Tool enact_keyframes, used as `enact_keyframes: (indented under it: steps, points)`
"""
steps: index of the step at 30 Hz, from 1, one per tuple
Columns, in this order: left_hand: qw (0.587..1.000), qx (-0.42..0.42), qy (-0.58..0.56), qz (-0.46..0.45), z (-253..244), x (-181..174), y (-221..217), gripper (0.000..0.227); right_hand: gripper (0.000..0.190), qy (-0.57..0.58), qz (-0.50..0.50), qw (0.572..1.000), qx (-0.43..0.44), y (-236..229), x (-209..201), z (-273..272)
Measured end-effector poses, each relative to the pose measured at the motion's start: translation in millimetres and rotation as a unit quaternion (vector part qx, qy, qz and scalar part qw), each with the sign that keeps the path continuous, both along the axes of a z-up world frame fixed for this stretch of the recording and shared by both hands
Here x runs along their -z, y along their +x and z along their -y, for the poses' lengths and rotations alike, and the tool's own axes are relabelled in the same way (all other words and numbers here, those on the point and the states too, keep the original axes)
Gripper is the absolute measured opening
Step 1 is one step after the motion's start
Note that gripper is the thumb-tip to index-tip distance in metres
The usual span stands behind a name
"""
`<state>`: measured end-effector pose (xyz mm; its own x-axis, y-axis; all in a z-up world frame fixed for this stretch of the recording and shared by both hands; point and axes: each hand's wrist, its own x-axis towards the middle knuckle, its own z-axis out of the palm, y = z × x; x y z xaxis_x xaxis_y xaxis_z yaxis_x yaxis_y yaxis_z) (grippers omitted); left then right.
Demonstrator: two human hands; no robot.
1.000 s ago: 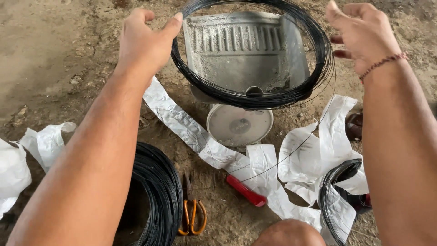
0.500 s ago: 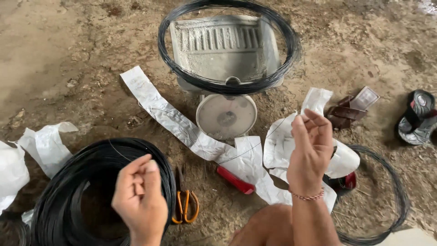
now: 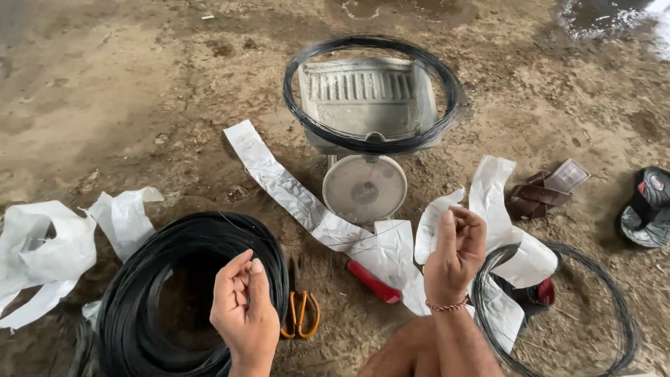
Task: Uncoiling black wire from a spool, cutting it to length with scissors, and weighing the resulting coils on a scale.
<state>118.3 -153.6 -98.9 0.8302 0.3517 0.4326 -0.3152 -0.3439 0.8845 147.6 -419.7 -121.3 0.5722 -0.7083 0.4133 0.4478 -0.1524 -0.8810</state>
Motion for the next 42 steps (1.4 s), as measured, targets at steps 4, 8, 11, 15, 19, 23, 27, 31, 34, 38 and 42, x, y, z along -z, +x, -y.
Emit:
enact_keyframes:
  steps: [4, 8, 11, 15, 19, 23, 27, 31, 34, 38, 42]
  points:
    - [0.999, -0.027, 0.001, -0.041, -8.5, 7.4, -8.3, 0.024, 0.013, 0.033, -0.027, 0.999, 0.009, -0.1, 7.8, 5.7]
    - [0.998, 0.008, 0.045, 0.042, 14.4, -36.8, 10.9, 0.021, 0.015, 0.043, -0.042, 0.998, 0.036, 4.2, 3.7, -0.3]
    - [0.991, 0.077, 0.068, 0.087, 40.3, -69.1, 34.1, 0.014, 0.024, 0.020, -0.051, 0.997, 0.053, 8.3, 3.9, 6.1]
    - [0.955, 0.117, 0.161, 0.220, 83.6, -86.1, 77.8, 0.012, 0.028, 0.029, -0.045, 0.996, 0.073, 12.3, 14.3, 13.6]
    - [0.928, 0.112, 0.276, 0.223, 131.9, -87.2, 121.3, 0.030, 0.028, 0.052, -0.051, 0.994, 0.081, 19.9, 28.0, 17.4]
    - [0.901, 0.129, 0.374, 0.177, 160.8, -78.1, 160.5, 0.052, 0.028, 0.061, -0.063, 0.992, 0.091, 26.3, 27.9, 15.2]
    - [0.870, 0.217, 0.441, 0.046, 170.9, -67.2, 178.0, 0.045, 0.041, 0.106, -0.145, 0.981, 0.077, 39.6, 12.0, 32.8]
    - [0.865, 0.219, 0.450, 0.032, 172.1, -62.6, 176.1, 0.033, 0.081, 0.145, -0.212, 0.967, -0.007, 76.5, -48.2, 69.8]
    - [0.871, 0.184, 0.448, 0.082, 173.8, -43.6, 179.9, 0.032, 0.089, 0.105, -0.306, 0.938, -0.121, 114.7, -103.5, 100.9]
    - [0.875, 0.189, 0.433, 0.108, 172.8, -39.7, 185.3, 0.027, 0.077, 0.005, -0.381, 0.918, -0.115, 185.5, -83.5, 156.9]
    - [0.876, 0.216, 0.422, 0.084, 171.3, -35.5, 185.2, 0.023, 0.040, -0.022, -0.406, 0.907, -0.106, 207.9, -89.1, 165.9]
